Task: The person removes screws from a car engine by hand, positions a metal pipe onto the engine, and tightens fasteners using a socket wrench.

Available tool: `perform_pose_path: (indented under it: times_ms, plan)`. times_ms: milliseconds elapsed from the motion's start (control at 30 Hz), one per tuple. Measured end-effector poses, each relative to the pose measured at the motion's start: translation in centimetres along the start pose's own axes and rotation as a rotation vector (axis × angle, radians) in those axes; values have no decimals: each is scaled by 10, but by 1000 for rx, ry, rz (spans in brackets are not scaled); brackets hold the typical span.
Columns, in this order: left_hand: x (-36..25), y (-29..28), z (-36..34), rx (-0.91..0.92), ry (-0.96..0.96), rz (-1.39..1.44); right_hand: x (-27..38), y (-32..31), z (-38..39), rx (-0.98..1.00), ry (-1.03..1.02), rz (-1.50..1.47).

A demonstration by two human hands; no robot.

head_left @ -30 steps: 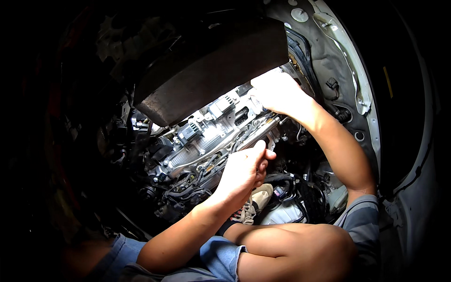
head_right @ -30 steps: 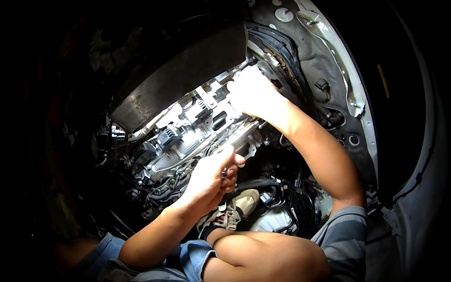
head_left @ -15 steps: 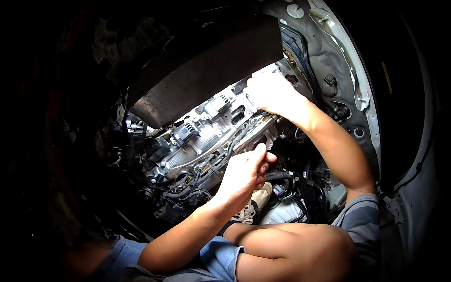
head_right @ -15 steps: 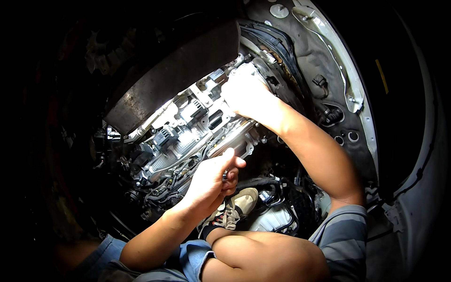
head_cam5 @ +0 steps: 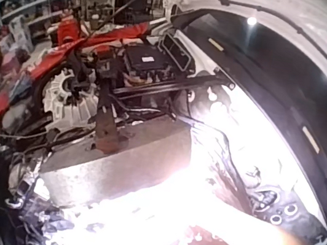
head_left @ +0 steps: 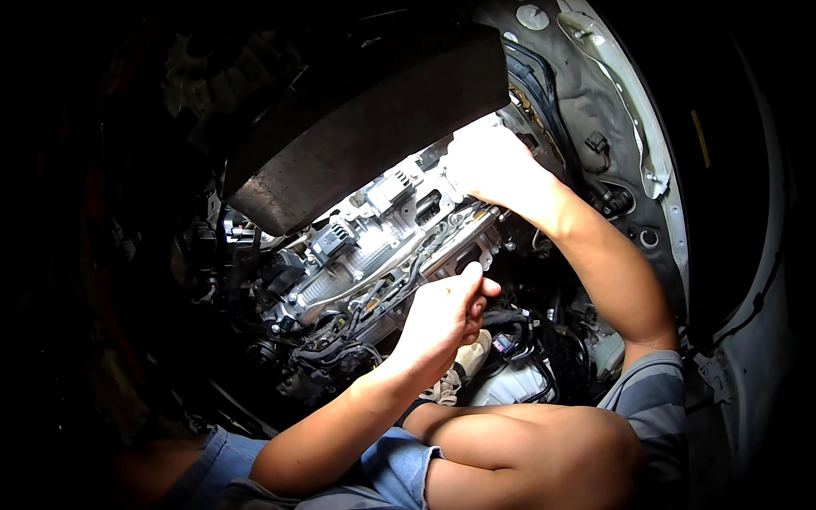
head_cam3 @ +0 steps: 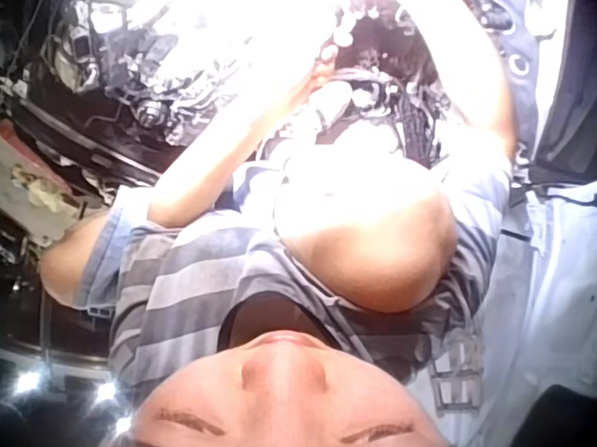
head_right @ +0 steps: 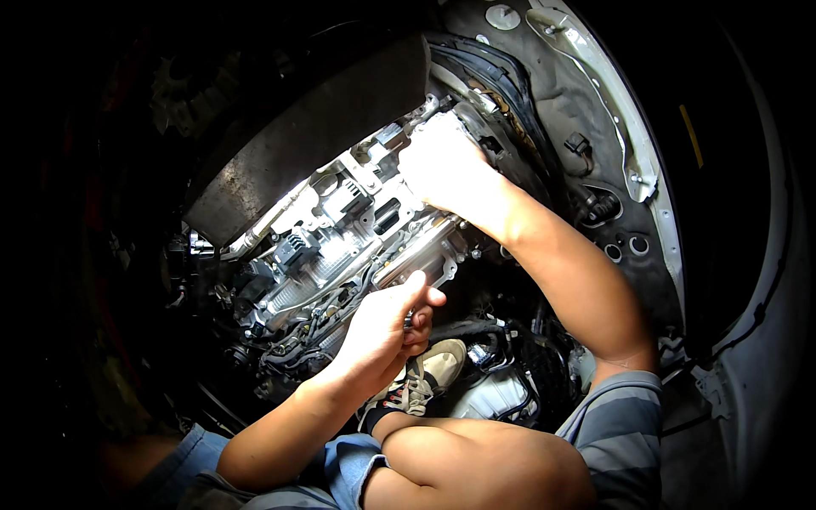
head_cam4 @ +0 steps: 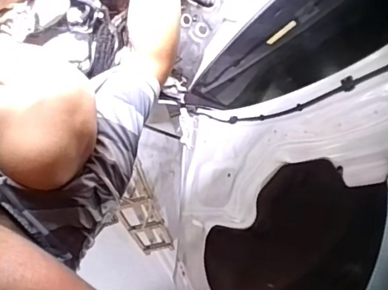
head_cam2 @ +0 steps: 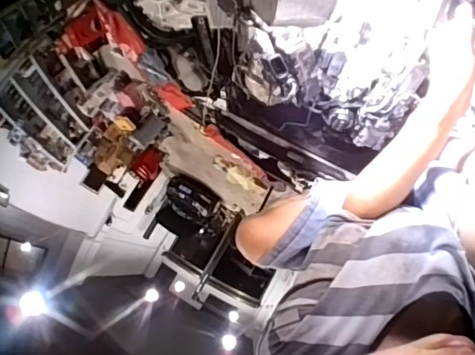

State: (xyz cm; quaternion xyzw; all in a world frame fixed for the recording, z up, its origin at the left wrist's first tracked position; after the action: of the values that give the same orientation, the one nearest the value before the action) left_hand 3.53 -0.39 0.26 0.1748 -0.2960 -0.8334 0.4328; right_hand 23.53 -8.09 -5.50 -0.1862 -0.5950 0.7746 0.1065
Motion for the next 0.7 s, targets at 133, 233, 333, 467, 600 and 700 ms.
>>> perform_pose_path:
  times_ms: [133, 233, 333, 467, 600, 700]
  plan:
    - [1, -2, 0, 4, -2, -6, 4, -13, -4, 88, 72, -24]
    - [2, -3, 1, 18, -3, -14, 1, -9, 1, -9, 7, -20]
    - [2, -3, 1, 6, -6, -9, 0, -14, 2, -50, 60, -64]
    - [1, 0, 3, 12, -4, -28, -2, -1, -5, 125, -37, -29]
    - [3, 1, 1, 19, -12, -19, -4, 8, 3, -7, 19, -19]
    - [1, -4, 2, 8, -15, -21, 4, -7, 1, 72, 147, -108]
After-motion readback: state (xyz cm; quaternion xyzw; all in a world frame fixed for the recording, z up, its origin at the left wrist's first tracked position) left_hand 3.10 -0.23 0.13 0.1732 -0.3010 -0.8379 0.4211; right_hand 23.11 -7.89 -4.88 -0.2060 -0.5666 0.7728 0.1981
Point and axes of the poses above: each hand's wrist, its own z-axis away from the middle knuckle, its own y-axis out of the palm, x = y × z, the point moved 1 cm from there along -z, towards the middle knuckle, and after that the axes turned 11 degrees about z, right-handed, at the moved point
